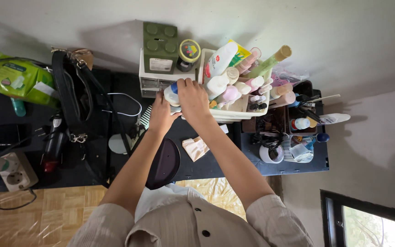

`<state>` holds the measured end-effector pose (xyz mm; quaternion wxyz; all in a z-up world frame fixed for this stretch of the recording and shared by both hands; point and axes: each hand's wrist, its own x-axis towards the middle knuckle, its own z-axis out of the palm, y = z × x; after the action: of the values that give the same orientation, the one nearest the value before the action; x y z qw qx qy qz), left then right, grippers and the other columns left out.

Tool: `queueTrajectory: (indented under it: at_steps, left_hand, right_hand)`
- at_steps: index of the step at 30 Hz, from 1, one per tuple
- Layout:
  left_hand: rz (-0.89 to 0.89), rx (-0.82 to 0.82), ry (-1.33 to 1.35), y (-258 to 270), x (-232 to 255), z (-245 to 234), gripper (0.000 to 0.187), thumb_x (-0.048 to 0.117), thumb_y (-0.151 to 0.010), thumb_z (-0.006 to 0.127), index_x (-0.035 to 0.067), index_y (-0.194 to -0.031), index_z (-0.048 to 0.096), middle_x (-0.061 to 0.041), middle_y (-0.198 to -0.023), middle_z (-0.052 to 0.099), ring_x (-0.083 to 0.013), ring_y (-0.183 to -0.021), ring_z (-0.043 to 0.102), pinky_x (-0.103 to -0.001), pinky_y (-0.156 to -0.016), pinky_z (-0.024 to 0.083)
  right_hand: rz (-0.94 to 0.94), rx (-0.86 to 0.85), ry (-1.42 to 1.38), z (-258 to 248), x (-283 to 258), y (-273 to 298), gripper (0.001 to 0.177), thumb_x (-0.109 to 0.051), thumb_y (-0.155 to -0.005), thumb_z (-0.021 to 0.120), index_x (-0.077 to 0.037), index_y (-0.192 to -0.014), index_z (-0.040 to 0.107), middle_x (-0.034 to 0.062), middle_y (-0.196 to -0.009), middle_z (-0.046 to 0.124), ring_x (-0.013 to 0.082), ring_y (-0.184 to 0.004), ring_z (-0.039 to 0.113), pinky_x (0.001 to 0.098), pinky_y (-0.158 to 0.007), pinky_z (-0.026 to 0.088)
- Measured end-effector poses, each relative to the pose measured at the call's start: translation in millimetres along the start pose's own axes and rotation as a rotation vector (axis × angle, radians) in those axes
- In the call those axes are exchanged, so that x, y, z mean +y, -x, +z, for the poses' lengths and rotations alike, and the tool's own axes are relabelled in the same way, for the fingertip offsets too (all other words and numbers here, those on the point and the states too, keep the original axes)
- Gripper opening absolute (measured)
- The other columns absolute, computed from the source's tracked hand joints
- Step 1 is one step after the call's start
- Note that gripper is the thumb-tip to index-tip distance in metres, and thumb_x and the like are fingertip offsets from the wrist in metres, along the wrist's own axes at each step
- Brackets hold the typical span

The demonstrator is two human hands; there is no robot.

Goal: Picking up various items from the floor and organizing them on shelves and dressers.

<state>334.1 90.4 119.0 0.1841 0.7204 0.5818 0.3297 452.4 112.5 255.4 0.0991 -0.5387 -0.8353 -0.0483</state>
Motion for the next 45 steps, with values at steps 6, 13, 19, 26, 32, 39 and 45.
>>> queueTrajectory:
  at_steps: [6,13,19,26,32,39,45]
  left_hand:
    - [-0.073,0.015,0.227,13.9,-18.3,-0.8,0.083,0.017,-0.081,0.086,-0.006,-0.147,0.041,-0.026,-0.149,0.044,-0.0443,-0.135,0.048,-0.043,-0.108,0.047]
    - [-0.08,0.023,0.138,9.6,-15.2,-4.9,0.079,0.017,-0.083,0.085,-0.003,-0.147,0.044,-0.026,-0.148,0.047,-0.0439,-0.133,0.05,-0.045,-0.108,0.046]
    - [-0.112,-0.008,0.132,17.8,-17.8,-26.1,0.092,0.022,-0.071,0.09,-0.003,-0.146,0.043,-0.023,-0.143,0.049,-0.0425,-0.127,0.053,-0.045,-0.105,0.047]
    - [-0.419,-0.281,-0.257,96.3,-78.7,-66.9,0.04,0.018,-0.088,0.076,0.013,-0.126,0.063,-0.006,-0.131,0.059,-0.029,-0.126,0.057,-0.046,-0.099,0.051]
    - [-0.443,-0.601,-0.586,128.4,-124.2,-56.8,0.067,0.014,-0.082,0.08,0.013,-0.141,0.048,-0.01,-0.14,0.054,-0.0288,-0.131,0.054,-0.046,-0.102,0.051]
    - [-0.333,-0.694,-0.627,124.4,-109.6,-78.3,0.117,0.01,-0.073,0.086,0.017,-0.16,0.007,-0.012,-0.156,0.034,-0.0297,-0.143,0.037,-0.048,-0.104,0.045]
    - [-0.335,-0.638,-0.594,134.8,-101.2,-96.1,0.115,0.007,-0.077,0.084,0.015,-0.167,0.013,-0.012,-0.146,0.048,-0.0313,-0.131,0.056,-0.039,-0.099,0.057]
  right_hand:
    - [-0.027,-0.037,-0.045,26.2,3.6,-2.1,0.033,0.003,-0.077,0.067,-0.003,-0.109,0.06,0.015,-0.107,0.063,0.033,-0.099,0.067,0.0434,-0.084,0.055]
    - [-0.104,-0.071,-0.016,34.3,-2.3,7.0,0.046,-0.003,-0.068,0.072,-0.005,-0.113,0.061,0.0132,-0.111,0.066,0.0334,-0.104,0.066,0.0446,-0.086,0.054]
    - [-0.13,-0.178,0.201,46.2,-3.0,13.8,0.051,-0.008,-0.067,0.077,-0.006,-0.115,0.058,0.0118,-0.106,0.068,0.0316,-0.104,0.066,0.0425,-0.086,0.053]
    - [-0.069,-0.285,-0.169,-8.7,-20.7,35.4,0.054,-0.022,-0.066,0.082,-0.007,-0.112,0.057,0.0153,-0.097,0.067,0.0372,-0.098,0.066,0.0488,-0.085,0.052]
    - [0.069,-0.582,-0.191,47.2,-27.4,89.8,0.058,-0.024,-0.067,0.084,-0.008,-0.115,0.057,0.0177,-0.106,0.064,0.0384,-0.101,0.066,0.0499,-0.083,0.056]
    - [0.175,-0.498,-0.105,117.0,-7.3,121.6,0.053,-0.014,-0.071,0.083,-0.005,-0.114,0.055,0.0167,-0.112,0.064,0.0384,-0.108,0.064,0.049,-0.085,0.057]
    - [0.22,-0.497,-0.082,148.8,12.7,139.3,0.052,-0.016,-0.075,0.083,-0.005,-0.117,0.055,0.0171,-0.117,0.062,0.0378,-0.111,0.063,0.0482,-0.089,0.056]
